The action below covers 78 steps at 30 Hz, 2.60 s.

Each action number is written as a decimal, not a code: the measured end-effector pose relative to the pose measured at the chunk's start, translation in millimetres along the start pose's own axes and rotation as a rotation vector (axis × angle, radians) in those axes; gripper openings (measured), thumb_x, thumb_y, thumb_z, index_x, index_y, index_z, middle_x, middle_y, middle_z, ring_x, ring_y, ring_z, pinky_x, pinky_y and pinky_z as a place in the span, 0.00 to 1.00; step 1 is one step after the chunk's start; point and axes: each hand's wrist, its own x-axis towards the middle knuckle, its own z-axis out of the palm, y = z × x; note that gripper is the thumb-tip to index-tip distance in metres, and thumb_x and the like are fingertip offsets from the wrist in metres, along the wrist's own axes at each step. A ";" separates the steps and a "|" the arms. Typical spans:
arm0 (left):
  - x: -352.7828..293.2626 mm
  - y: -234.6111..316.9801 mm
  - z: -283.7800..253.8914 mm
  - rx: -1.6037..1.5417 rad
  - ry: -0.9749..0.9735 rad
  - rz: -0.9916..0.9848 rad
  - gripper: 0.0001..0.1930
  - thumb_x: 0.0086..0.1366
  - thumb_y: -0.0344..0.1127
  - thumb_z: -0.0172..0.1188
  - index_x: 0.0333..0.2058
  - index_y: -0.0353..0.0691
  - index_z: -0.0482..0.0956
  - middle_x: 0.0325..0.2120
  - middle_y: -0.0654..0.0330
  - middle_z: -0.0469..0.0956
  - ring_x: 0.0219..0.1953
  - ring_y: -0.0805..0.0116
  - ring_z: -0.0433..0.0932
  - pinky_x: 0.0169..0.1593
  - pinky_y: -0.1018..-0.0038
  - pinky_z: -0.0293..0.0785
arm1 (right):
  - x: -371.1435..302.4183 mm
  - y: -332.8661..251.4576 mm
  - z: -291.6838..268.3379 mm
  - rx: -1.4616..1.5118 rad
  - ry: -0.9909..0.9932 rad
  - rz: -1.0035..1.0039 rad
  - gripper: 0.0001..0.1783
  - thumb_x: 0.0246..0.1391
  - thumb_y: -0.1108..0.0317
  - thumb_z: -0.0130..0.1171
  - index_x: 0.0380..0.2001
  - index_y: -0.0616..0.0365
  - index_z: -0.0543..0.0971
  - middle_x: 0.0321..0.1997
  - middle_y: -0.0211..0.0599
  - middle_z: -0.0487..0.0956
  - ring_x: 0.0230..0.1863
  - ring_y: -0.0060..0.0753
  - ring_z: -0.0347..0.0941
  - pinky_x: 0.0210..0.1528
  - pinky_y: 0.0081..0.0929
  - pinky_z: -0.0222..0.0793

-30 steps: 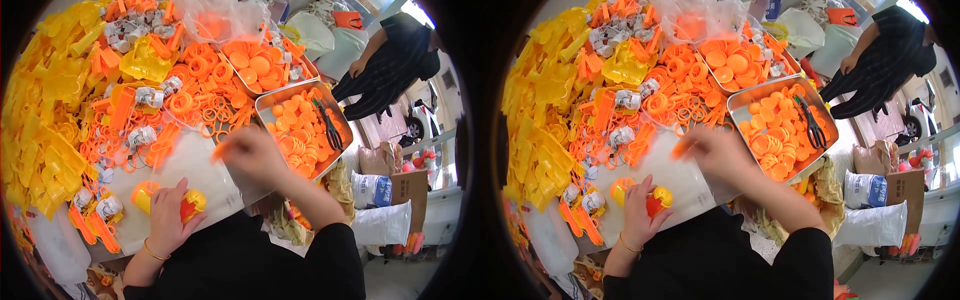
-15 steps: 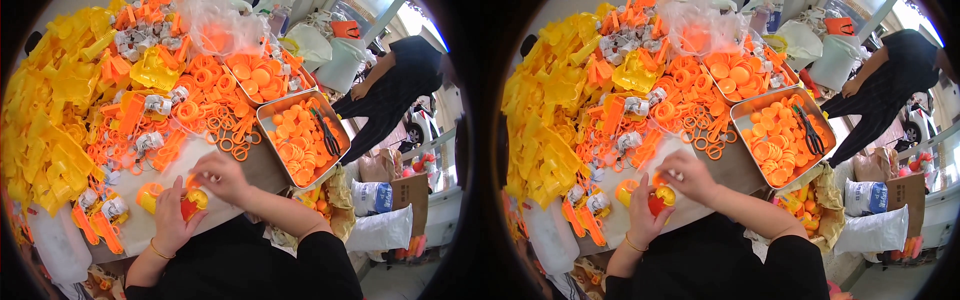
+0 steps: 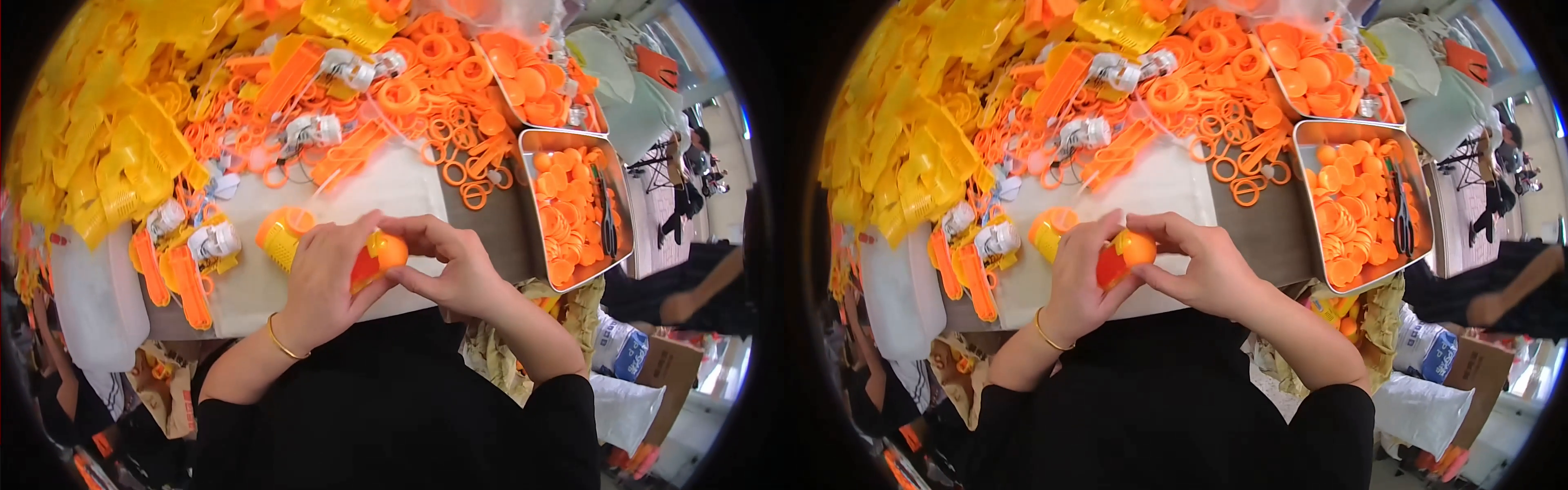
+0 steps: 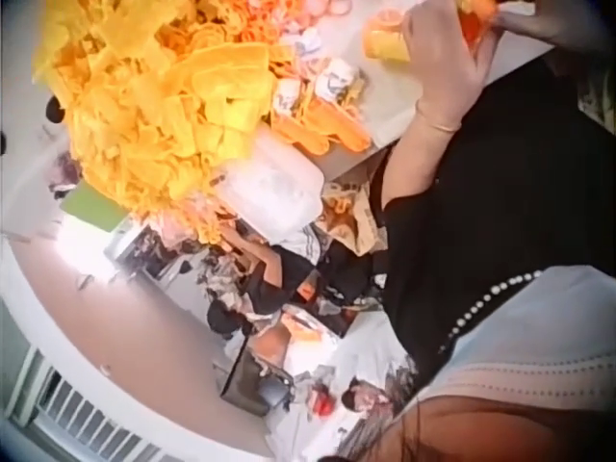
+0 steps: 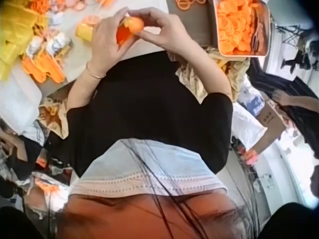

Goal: Assembling plastic toy bubble guns by snapping components together and applying labels.

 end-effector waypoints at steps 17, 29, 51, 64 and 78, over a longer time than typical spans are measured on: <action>-10.5 -11.5 7.8 -0.057 0.147 0.106 0.27 0.45 0.38 0.70 0.45 0.42 0.71 0.38 0.60 0.73 0.37 0.60 0.73 0.44 0.65 0.66 | 52.0 13.8 22.8 0.240 -0.296 0.035 0.39 0.61 0.42 0.36 0.64 0.63 0.52 0.61 0.51 0.64 0.64 0.41 0.56 0.63 0.35 0.52; -1.3 -18.7 -4.9 -0.009 0.109 -0.056 0.27 0.45 0.40 0.69 0.44 0.41 0.70 0.38 0.59 0.75 0.38 0.60 0.74 0.46 0.65 0.65 | 52.0 41.7 28.2 0.103 0.149 -0.113 0.32 0.65 0.48 0.28 0.57 0.64 0.63 0.53 0.47 0.71 0.55 0.33 0.66 0.56 0.33 0.60; -14.3 -35.4 -9.9 0.012 0.136 -0.075 0.25 0.48 0.43 0.68 0.43 0.37 0.72 0.36 0.55 0.74 0.39 0.54 0.71 0.45 0.63 0.67 | -28.6 57.1 -196.6 -1.062 0.707 0.346 0.13 0.51 0.66 0.57 0.39 0.59 0.76 0.38 0.42 0.77 0.38 0.39 0.75 0.41 0.31 0.70; -6.3 -30.1 -13.6 0.028 0.103 -0.091 0.25 0.47 0.43 0.68 0.41 0.37 0.72 0.35 0.54 0.74 0.38 0.55 0.72 0.44 0.64 0.67 | -23.5 83.0 -231.4 -1.291 0.550 0.503 0.13 0.46 0.61 0.59 0.34 0.57 0.80 0.30 0.45 0.79 0.35 0.45 0.76 0.39 0.37 0.71; 4.9 -29.6 -8.0 0.124 0.022 -0.069 0.28 0.48 0.42 0.68 0.46 0.36 0.70 0.36 0.55 0.73 0.38 0.58 0.72 0.44 0.68 0.68 | 3.1 23.3 -156.0 -0.740 0.810 0.001 0.09 0.47 0.69 0.60 0.32 0.60 0.80 0.28 0.37 0.77 0.27 0.35 0.74 0.33 0.26 0.70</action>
